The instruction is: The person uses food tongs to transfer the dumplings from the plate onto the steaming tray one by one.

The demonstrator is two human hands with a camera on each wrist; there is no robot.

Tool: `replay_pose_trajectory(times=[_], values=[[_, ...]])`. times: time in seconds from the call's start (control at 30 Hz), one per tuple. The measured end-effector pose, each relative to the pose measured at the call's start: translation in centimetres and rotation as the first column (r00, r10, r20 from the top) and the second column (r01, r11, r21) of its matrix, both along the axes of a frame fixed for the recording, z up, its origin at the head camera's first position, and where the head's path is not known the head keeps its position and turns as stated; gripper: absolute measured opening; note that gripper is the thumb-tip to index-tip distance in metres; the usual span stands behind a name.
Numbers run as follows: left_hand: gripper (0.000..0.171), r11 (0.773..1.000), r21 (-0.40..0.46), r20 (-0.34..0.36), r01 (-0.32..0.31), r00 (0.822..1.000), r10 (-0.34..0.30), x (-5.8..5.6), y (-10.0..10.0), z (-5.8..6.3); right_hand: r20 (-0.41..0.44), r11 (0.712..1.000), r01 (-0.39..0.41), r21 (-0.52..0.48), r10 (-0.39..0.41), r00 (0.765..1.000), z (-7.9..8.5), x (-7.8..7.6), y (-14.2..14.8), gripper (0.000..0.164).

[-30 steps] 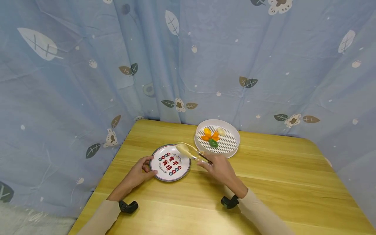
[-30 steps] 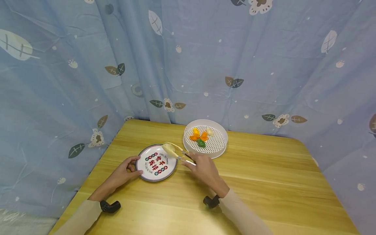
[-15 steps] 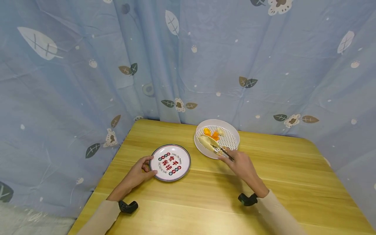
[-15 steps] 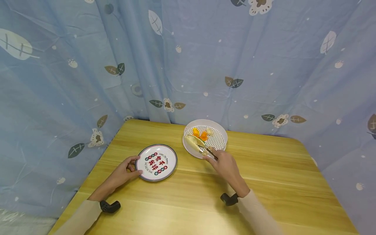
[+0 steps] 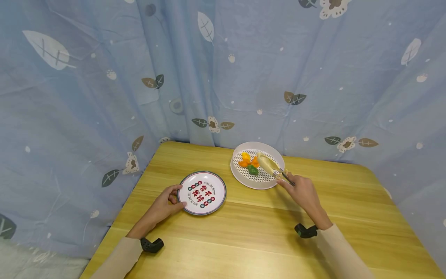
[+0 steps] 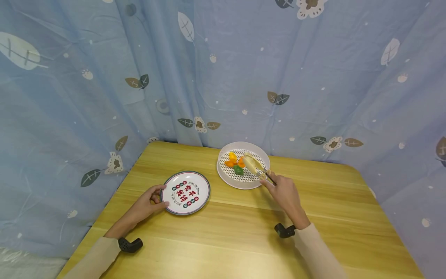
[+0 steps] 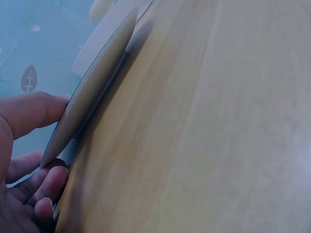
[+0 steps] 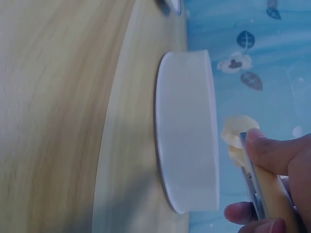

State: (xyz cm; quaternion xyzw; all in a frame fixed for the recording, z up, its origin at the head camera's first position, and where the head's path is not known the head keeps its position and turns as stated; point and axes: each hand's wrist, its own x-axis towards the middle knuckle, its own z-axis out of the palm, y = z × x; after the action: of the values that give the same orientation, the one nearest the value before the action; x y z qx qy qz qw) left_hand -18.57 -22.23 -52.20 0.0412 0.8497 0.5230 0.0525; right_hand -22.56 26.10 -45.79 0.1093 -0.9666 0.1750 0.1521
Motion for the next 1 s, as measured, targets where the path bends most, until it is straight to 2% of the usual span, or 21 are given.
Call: replay_pose_trajectory(times=[0.3,0.5,0.73,0.87,1.0], values=[[0.067,1.0,0.009,-0.008,0.0,1.0,0.0,0.1,-0.2,-0.2,-0.001,0.998,0.014,0.058,-0.014,1.0,-0.1,-0.8,0.2,0.057],[0.067,1.0,-0.014,-0.006,-0.005,1.0,0.005,0.0,-0.1,-0.1,0.009,0.992,-0.013,0.128,0.012,1.0,0.5,-1.1,-0.2,0.035],[0.066,1.0,-0.023,0.001,-0.017,1.0,0.017,-0.1,-0.1,0.0,0.076,0.987,0.013,0.162,-0.026,0.997,1.0,-1.5,-0.5,0.042],[0.066,1.0,-0.03,0.0,-0.01,1.0,0.01,0.1,-0.1,0.1,0.119,0.985,0.022,0.169,-0.043,0.992,0.9,-1.7,-0.6,0.039],[0.067,1.0,-0.02,0.0,-0.003,1.0,0.003,0.1,-0.2,0.2,0.127,0.986,0.024,0.167,-0.046,0.991,0.9,-1.9,-0.7,0.042]])
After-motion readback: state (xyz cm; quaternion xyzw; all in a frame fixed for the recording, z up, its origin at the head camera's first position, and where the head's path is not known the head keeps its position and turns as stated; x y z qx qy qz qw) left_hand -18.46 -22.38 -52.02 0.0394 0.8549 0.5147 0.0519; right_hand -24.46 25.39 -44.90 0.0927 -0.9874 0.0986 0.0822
